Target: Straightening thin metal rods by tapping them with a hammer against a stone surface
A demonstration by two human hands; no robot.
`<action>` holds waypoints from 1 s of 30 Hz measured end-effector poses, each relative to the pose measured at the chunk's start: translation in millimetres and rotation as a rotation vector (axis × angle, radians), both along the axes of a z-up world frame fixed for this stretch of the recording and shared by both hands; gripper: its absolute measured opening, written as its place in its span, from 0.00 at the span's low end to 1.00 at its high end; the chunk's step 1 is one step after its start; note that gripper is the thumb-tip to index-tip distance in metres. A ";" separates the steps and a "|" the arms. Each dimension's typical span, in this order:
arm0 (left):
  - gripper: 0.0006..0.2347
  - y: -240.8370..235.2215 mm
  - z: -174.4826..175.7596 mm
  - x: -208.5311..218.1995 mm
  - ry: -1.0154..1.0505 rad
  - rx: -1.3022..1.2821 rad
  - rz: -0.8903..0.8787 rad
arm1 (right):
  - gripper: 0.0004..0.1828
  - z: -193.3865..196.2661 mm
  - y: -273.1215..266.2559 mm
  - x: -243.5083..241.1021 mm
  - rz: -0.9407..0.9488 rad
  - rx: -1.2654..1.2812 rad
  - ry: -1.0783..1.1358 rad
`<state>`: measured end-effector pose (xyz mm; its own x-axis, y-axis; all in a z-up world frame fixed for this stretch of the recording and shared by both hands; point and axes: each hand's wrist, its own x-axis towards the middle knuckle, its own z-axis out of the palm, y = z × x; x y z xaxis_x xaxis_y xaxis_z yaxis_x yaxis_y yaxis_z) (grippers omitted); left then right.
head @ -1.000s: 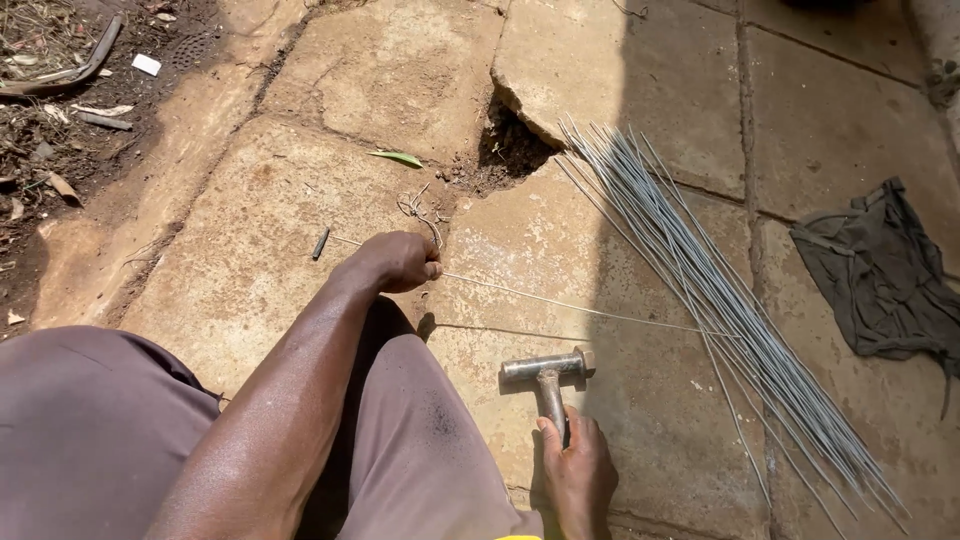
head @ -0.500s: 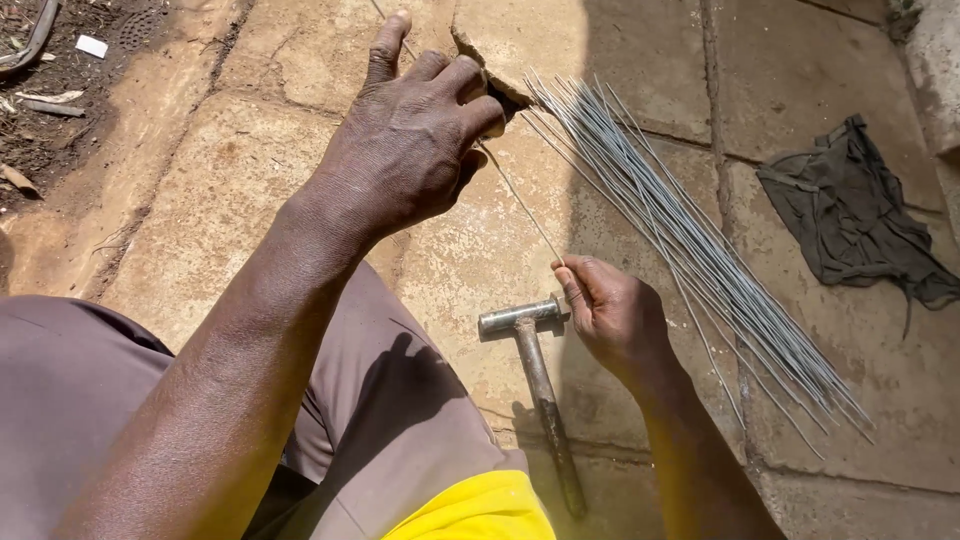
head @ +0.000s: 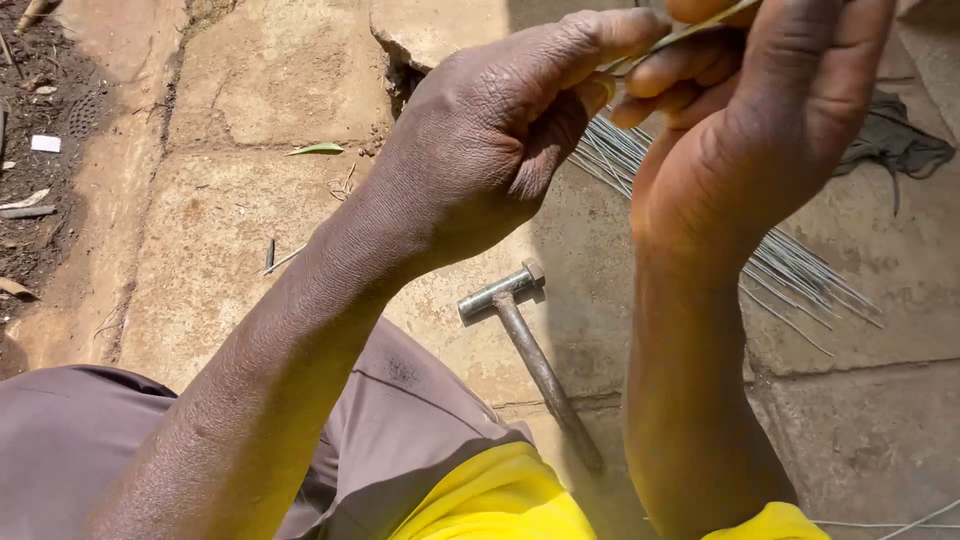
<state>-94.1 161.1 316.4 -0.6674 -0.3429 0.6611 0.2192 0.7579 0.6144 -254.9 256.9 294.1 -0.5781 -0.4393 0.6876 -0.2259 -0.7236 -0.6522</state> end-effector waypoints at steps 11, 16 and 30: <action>0.11 -107.7 -254.6 86.6 -1.190 0.217 0.224 | 0.42 -274.8 88.1 53.1 -0.161 1.611 0.618; 0.13 -120.6 -273.6 98.5 -1.260 0.440 0.257 | 0.29 -287.5 93.5 30.3 -0.048 1.730 0.511; 0.15 -174.3 -313.3 111.0 -1.495 0.470 0.189 | 0.21 -251.4 148.7 5.5 0.228 1.449 -0.867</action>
<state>16.8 -13.2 3.2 -0.5183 -0.4702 -0.7144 -0.8481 0.3898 0.3587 -249.5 405.5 42.7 -0.3814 -0.4966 -0.7797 0.5404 0.5645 -0.6239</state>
